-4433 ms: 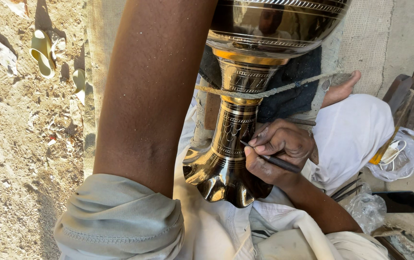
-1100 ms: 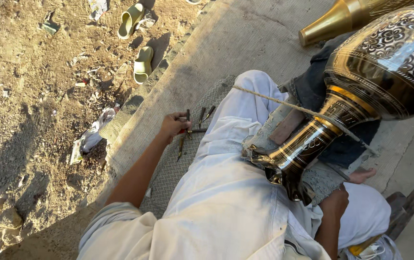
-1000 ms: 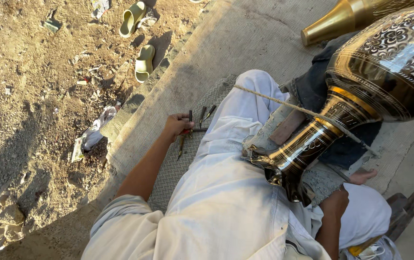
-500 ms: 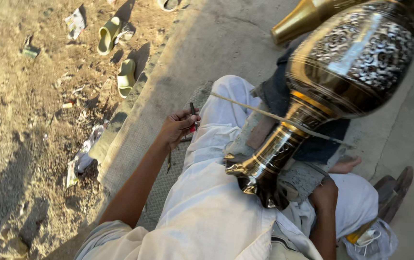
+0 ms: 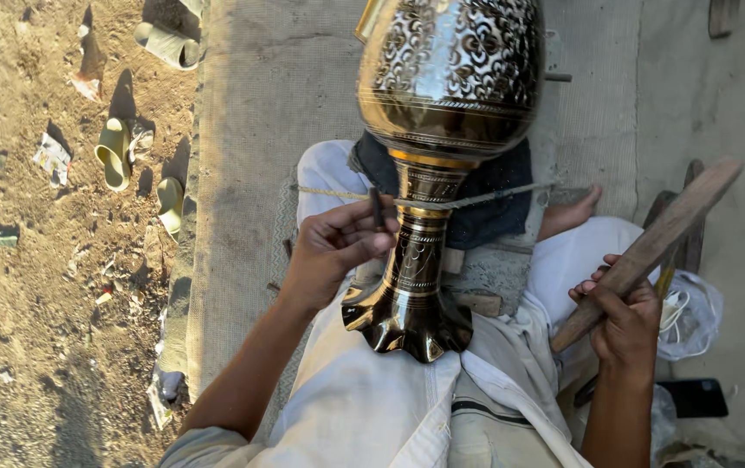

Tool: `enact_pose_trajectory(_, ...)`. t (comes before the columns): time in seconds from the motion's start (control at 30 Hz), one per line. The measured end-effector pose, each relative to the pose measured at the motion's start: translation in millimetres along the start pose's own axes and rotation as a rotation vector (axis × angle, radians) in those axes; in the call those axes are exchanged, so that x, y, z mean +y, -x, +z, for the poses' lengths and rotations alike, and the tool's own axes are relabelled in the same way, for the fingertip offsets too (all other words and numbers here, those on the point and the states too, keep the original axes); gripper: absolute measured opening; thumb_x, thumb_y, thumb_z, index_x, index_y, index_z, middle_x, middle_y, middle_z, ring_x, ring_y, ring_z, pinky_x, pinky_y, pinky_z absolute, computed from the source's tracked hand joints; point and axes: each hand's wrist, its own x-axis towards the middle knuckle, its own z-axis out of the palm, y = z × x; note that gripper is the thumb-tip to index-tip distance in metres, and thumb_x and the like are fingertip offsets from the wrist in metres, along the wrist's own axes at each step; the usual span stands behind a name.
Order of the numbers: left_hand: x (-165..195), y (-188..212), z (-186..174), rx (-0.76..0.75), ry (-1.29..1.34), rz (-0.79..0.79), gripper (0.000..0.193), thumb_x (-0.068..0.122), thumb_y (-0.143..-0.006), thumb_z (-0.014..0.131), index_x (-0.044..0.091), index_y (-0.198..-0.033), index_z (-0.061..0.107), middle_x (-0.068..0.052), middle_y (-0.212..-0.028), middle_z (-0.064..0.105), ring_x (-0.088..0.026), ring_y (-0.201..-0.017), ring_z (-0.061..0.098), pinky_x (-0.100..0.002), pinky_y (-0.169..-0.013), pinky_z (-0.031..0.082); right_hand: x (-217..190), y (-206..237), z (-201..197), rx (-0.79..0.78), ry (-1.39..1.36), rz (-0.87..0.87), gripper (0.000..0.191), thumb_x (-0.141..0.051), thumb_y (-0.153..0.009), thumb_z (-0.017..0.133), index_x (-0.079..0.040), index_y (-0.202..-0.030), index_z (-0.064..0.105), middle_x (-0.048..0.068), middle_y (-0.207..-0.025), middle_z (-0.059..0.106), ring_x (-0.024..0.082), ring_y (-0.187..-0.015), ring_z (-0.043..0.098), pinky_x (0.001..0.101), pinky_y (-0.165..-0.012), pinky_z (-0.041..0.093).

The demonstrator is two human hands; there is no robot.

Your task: The person sits on a mat and engraves a decorative pattern onto the neck of a brass vessel using a chisel and hammer. They hold the chisel with one hand and strike it with a wooden mallet, gradually adding fine lines to the metal surface.

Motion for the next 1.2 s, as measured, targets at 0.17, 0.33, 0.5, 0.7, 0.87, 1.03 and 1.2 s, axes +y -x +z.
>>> enact_pose_trajectory(0.17, 11.1, -20.5, 54.6, -0.145, -0.109, 0.039, 0.051, -0.002, -0.093, 0.075, -0.001, -0.142, 0.061, -0.010, -0.120, 0.075, -0.013, -0.108, 0.072, -0.030, -0.101, 0.059, 13.9, 10.4, -3.0, 0.047, 0.037, -0.068, 0.047, 0.009, -0.093, 0.071, -0.008, -0.127, 0.043, 0.016, -0.113, 0.071, 0.025, -0.088, 0.073, 0.0387, -0.077, 0.064)
enact_pose_trajectory(0.33, 26.6, -25.9, 89.3, -0.243, -0.725, 0.344, 0.061, -0.006, -0.094, 0.074, 0.012, -0.149, 0.057, -0.006, -0.118, 0.080, -0.010, -0.096, 0.076, -0.026, -0.089, 0.063, 20.0, 23.7, -2.6, 0.045, 0.077, -0.099, 0.053, 0.002, -0.101, 0.072, -0.008, -0.142, 0.039, 0.021, -0.103, 0.068, 0.022, -0.080, 0.067, 0.0351, -0.074, 0.057)
enact_pose_trajectory(0.5, 34.6, -33.9, 106.2, -0.384, -1.010, 0.477, 0.082, -0.020, -0.077, 0.059, 0.014, -0.151, 0.052, -0.009, -0.105, 0.077, -0.018, -0.096, 0.078, -0.031, -0.088, 0.062, 18.7, 26.4, -6.1, -0.045, 0.063, -0.128, 0.062, 0.004, -0.097, 0.073, -0.008, -0.147, 0.038, 0.011, -0.098, 0.063, 0.016, -0.085, 0.062, 0.0310, -0.077, 0.053)
enact_pose_trajectory(0.7, 25.1, -46.9, 106.7, -0.464, -0.865, 0.410, 0.063, -0.009, -0.092, 0.070, 0.011, -0.149, 0.056, -0.008, -0.110, 0.080, -0.014, -0.100, 0.079, -0.028, -0.090, 0.064, 13.6, 25.4, -6.9, -0.107, 0.247, -0.190, 0.066, 0.012, -0.091, 0.074, -0.005, -0.144, 0.038, 0.008, -0.102, 0.060, 0.012, -0.097, 0.060, 0.0270, -0.087, 0.052)
enact_pose_trajectory(0.87, 16.8, -45.1, 103.1, -0.282, -0.350, 0.061, 0.059, 0.001, -0.097, 0.073, 0.005, -0.152, 0.052, -0.007, -0.120, 0.077, -0.007, -0.106, 0.071, -0.027, -0.096, 0.059, 6.0, 24.4, -9.5, -0.053, 0.285, -0.134, 0.067, 0.012, -0.090, 0.074, -0.005, -0.146, 0.042, 0.010, -0.106, 0.061, 0.013, -0.096, 0.060, 0.0265, -0.085, 0.050)
enact_pose_trajectory(1.03, 14.4, -44.5, 105.1, -0.286, -0.507, 0.165, 0.058, -0.003, -0.097, 0.075, 0.006, -0.151, 0.054, -0.008, -0.120, 0.077, -0.007, -0.104, 0.070, -0.026, -0.096, 0.060, 12.2, 27.0, -8.6, -0.037, -0.084, -0.001, 0.065, 0.010, -0.093, 0.067, -0.010, -0.147, 0.038, 0.012, -0.114, 0.063, 0.016, -0.091, 0.063, 0.0297, -0.081, 0.056)
enact_pose_trajectory(1.2, 16.2, -44.2, 111.3, -0.355, -0.929, 0.459, 0.066, -0.008, -0.092, 0.072, 0.014, -0.152, 0.053, -0.006, -0.115, 0.080, -0.011, -0.098, 0.078, -0.028, -0.093, 0.065, 25.5, 36.6, -4.3, -0.136, -0.106, 0.048, 0.066, 0.010, -0.095, 0.065, -0.012, -0.150, 0.036, 0.013, -0.111, 0.062, 0.017, -0.091, 0.063, 0.0314, -0.080, 0.057)
